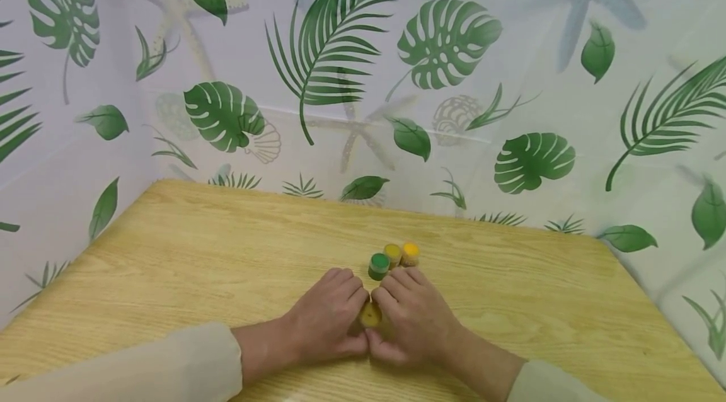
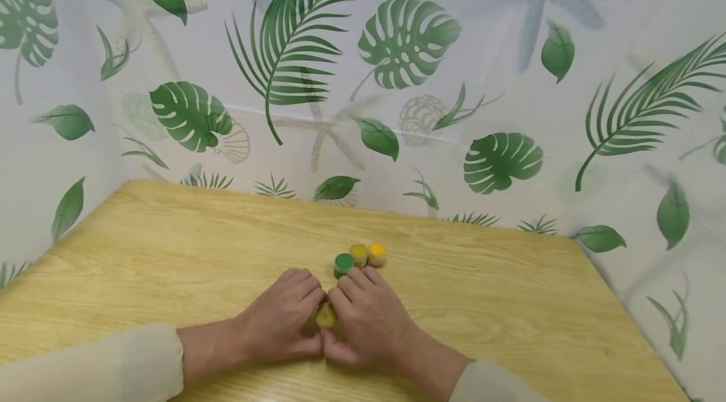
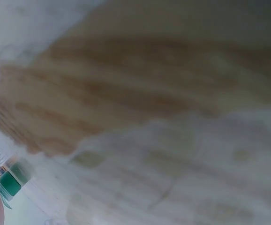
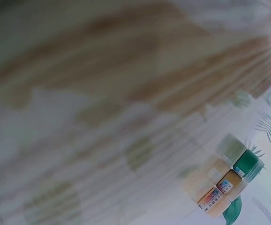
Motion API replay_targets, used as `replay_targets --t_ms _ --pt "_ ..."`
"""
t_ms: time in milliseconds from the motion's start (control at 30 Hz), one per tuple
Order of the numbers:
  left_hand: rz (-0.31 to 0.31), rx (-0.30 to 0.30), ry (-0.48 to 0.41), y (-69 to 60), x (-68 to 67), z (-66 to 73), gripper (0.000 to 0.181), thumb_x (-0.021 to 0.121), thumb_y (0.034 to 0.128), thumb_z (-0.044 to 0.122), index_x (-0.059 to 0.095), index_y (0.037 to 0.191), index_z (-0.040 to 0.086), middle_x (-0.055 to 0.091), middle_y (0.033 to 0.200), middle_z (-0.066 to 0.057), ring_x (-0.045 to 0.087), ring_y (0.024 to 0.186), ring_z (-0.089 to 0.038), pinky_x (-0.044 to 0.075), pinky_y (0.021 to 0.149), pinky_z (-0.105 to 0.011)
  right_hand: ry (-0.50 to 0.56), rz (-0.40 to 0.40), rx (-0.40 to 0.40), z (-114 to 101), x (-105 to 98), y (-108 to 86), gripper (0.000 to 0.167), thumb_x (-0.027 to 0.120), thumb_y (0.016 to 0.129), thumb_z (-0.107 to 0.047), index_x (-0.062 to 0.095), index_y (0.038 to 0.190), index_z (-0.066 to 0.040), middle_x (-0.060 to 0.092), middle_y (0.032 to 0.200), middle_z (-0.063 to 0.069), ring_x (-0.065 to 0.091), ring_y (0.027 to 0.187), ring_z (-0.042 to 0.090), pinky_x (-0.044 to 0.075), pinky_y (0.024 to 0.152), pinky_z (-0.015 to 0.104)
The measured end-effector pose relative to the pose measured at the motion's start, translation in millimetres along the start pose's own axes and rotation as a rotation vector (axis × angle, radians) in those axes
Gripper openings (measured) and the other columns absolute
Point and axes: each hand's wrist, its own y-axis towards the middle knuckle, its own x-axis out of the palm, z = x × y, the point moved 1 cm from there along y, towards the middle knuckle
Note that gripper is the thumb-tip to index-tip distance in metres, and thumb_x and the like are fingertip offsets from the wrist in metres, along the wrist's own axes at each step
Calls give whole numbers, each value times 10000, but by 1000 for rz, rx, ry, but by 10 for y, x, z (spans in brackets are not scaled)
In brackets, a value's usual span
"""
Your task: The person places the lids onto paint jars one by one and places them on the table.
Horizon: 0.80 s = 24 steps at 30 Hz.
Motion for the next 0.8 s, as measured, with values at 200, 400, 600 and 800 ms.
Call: replay_targets --t_ms 200,400,600,800 --pt "6 12 9 10 11 -7 330 707 761 445 600 821 139 515 784 52 412 752 -120 416 797 -282 -8 6 3 10 -1 -4 368 474 856 -474 560 830 -117 484 779 -24 483 784 192 404 785 341" --pt "6 21 9 9 7 -5 331 708 758 449 585 814 147 495 775 62 394 746 -113 408 784 -278 -14 13 1 13 9 -7 372 462 861 -490 531 791 -131 458 754 -25 461 756 190 390 767 339" --pt "-31 29 10 8 2 3 359 714 761 479 579 828 153 494 784 68 395 758 -114 405 794 -277 -6 1 -9 7 15 -9 398 435 894 -504 537 771 -139 461 736 -34 487 757 186 408 787 348" --pt "-51 52 16 0 0 14 390 730 749 502 582 852 156 488 793 72 404 770 -117 401 797 -279 -7 5 -39 -1 22 -9 462 445 936 -550 505 677 -171 433 630 -65 462 665 150 396 748 336"
